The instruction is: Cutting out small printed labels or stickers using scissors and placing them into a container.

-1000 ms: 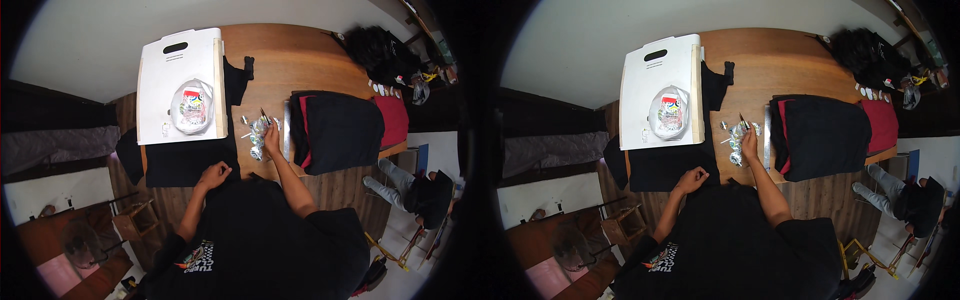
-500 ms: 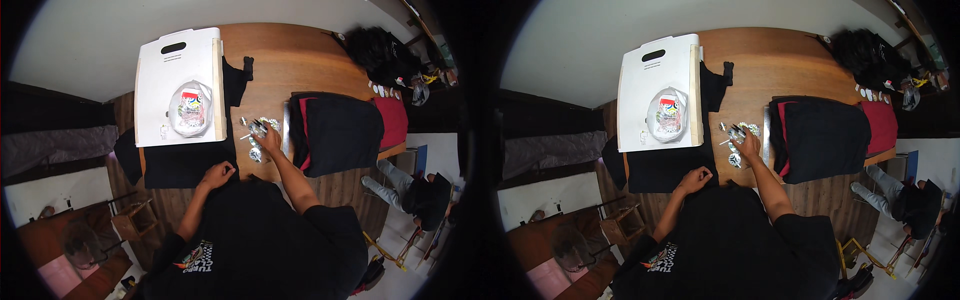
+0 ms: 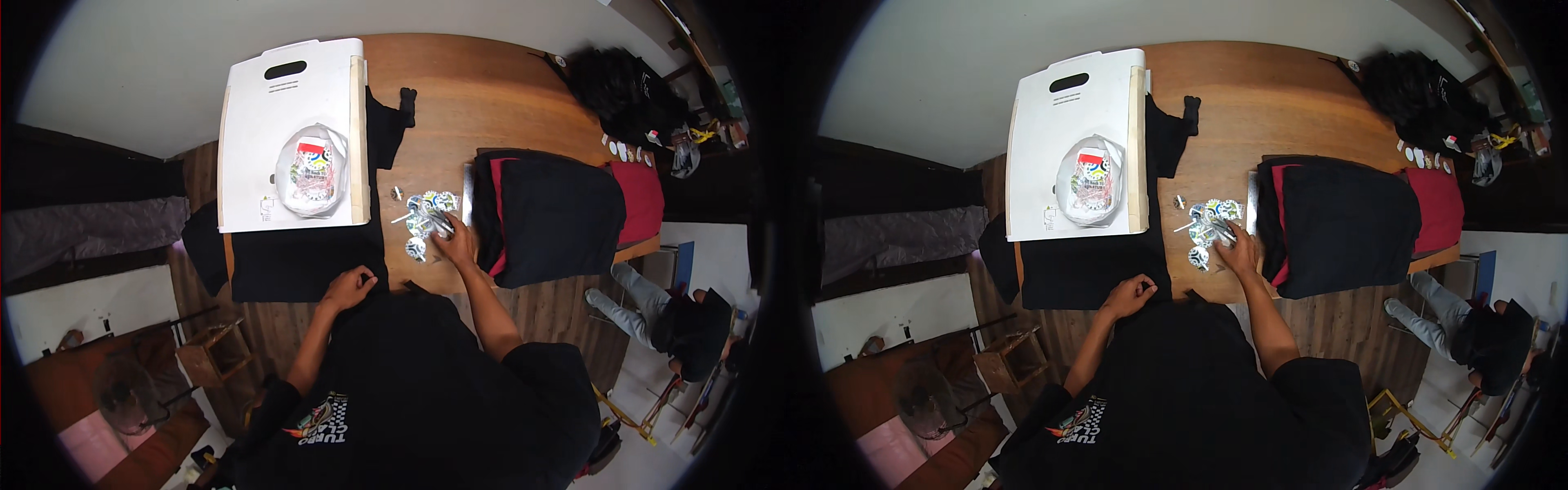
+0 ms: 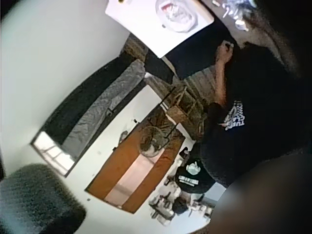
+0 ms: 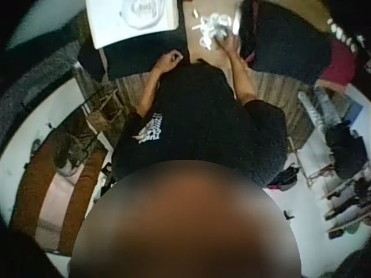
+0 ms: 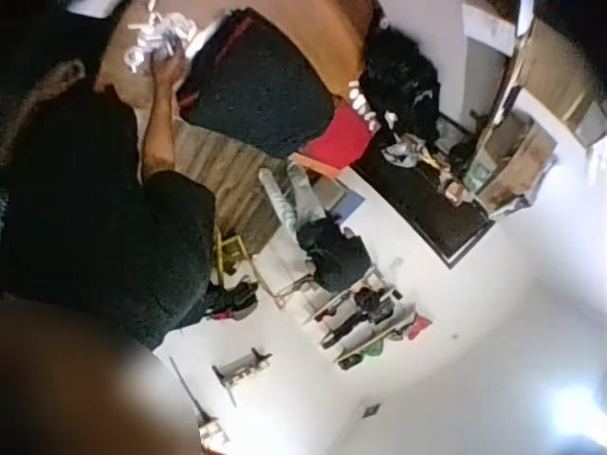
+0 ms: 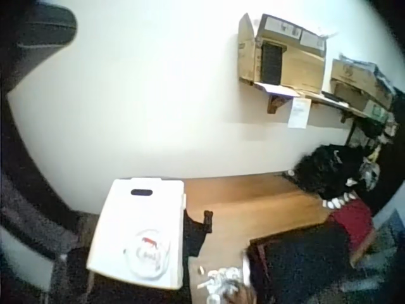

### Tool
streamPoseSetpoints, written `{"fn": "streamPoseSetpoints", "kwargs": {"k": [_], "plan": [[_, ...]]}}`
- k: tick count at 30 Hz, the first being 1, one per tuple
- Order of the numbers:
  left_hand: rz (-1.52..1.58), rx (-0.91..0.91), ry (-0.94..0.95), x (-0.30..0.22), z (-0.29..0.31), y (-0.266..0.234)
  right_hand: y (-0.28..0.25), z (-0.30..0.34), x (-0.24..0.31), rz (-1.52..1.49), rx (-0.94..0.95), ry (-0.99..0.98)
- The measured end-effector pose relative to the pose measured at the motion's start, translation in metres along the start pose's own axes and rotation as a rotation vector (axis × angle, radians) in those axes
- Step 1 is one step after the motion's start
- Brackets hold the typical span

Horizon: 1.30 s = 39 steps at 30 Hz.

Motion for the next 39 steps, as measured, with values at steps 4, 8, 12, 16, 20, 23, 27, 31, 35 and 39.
{"fn": "streamPoseSetpoints", "kwargs": {"k": [4,8,12,16,20,23,27,31,35,39], "plan": [[-0.014,0.044,-0.018,0.003,-0.005,0.004,-0.001,-0.007,0.004,-0.041,-0.007,0.155],[-0.037,0.001,0.007,-0.001,-0.007,-0.001,0.017,-0.019,0.045,-0.096,0.216,0.117],[-0.025,-0.023,0.002,0.003,-0.006,-0.004,0.036,-0.025,0.056,0.038,0.332,0.027],[-0.021,-0.038,-0.011,0.011,0.001,-0.003,0.04,-0.031,0.039,0.088,0.211,0.141],[-0.023,-0.031,-0.019,0.013,0.007,0.0,0.043,-0.047,0.037,0.133,0.288,0.042],[-0.011,-0.013,-0.033,0.015,0.005,0.002,0.036,-0.049,0.033,0.145,0.324,-0.083],[-0.004,-0.026,-0.04,0.016,0.003,0.002,0.026,-0.048,0.036,0.065,0.405,-0.052],[-0.013,-0.02,-0.027,0.011,0.001,0.003,0.032,-0.055,0.023,0.087,0.343,-0.01],[-0.004,-0.024,-0.015,0.006,-0.002,-0.001,0.035,-0.065,0.026,0.106,0.276,0.05],[0.006,-0.083,0.008,0.008,0.0,-0.008,0.032,-0.068,0.046,0.029,0.381,0.051]]}}
Point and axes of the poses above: each hand's wrist, its own z-axis away from the middle knuckle, its own y-axis out of the palm, x = y × z, the point moved 9 cm from there along -z, towards the middle knuckle, and after that the axes turned 5 degrees about -z, right-handed, at the moved point
